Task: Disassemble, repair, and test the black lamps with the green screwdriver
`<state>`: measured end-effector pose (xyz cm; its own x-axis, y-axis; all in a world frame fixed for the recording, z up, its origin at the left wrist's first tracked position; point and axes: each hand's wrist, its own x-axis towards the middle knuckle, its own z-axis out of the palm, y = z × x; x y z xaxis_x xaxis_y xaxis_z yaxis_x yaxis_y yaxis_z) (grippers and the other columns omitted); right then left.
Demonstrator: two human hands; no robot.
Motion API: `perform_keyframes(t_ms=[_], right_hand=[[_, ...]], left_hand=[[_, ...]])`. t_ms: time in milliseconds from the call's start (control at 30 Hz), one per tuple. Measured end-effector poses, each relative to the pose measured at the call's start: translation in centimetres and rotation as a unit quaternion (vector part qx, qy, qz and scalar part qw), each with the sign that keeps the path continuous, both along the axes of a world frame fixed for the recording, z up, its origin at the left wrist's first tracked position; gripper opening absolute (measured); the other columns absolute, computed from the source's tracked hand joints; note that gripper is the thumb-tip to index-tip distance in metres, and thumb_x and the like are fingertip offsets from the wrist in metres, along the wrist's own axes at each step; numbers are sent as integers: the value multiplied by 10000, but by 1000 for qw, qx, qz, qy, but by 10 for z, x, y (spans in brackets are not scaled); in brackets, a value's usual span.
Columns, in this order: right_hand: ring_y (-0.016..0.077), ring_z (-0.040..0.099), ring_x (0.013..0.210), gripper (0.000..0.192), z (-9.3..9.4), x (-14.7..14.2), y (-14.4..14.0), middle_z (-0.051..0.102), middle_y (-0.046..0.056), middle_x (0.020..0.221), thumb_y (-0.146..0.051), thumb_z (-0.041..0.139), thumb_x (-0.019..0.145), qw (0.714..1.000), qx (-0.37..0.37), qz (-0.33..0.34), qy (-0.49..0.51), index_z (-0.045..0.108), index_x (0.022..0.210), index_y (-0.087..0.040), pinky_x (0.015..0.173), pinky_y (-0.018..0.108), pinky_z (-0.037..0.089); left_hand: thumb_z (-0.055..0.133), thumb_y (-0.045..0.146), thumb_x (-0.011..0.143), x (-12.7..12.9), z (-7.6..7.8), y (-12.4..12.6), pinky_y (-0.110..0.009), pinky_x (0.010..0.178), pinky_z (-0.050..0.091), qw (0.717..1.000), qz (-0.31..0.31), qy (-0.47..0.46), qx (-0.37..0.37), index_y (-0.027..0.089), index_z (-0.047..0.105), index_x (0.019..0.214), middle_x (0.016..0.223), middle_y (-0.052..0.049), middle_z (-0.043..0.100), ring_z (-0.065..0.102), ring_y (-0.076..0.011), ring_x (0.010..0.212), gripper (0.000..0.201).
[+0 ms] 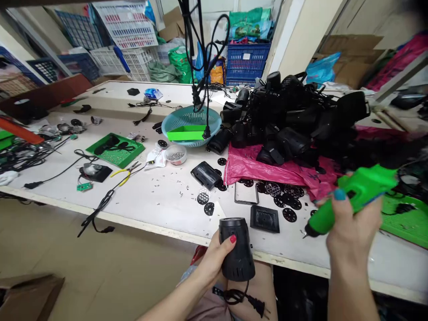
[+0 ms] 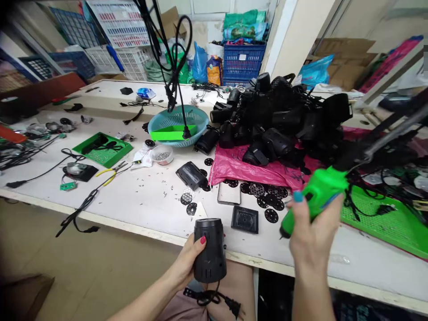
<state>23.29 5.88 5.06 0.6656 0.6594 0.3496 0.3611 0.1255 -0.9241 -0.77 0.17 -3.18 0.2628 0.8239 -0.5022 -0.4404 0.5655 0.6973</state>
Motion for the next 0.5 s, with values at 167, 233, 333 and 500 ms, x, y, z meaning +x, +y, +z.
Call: perform_keyframes(t_ms=[167,233,333,500], right_hand=[[173,523,520,667,3,-43,-31,569,0,628,-786,439,780,975,54,103,191,621,976,-176,498,307,428],[179,496,455,701,7,-50,-35,535,-16,525,-847,379,772,968,76,126,205,604,923,-201,461,316,429],[180,468,416,640,13,-58,-42,532,-29,495,-852,517,686,943,114,220,222,579,869,-242,438,324,417],[167,503,508,224,15,-84,-60,558,-40,552,-465,530,889,935,144,206,251,607,952,-265,570,329,453]], left_hand=[[845,542,679,12,6,5,-351,933,471,998,-35,54,27,165,665,1061,1052,-82,699,612,-241,1004,566],[826,541,703,14,8,3,-356,937,469,997,-44,61,28,160,665,1073,1069,-88,698,609,-253,1027,555],[803,540,728,14,9,-1,-362,935,471,996,-38,73,25,150,662,1081,1092,-99,698,608,-272,1056,545],[789,500,760,14,9,-6,-356,927,472,996,-37,73,44,160,635,1161,1126,-105,693,605,-280,1087,548]])
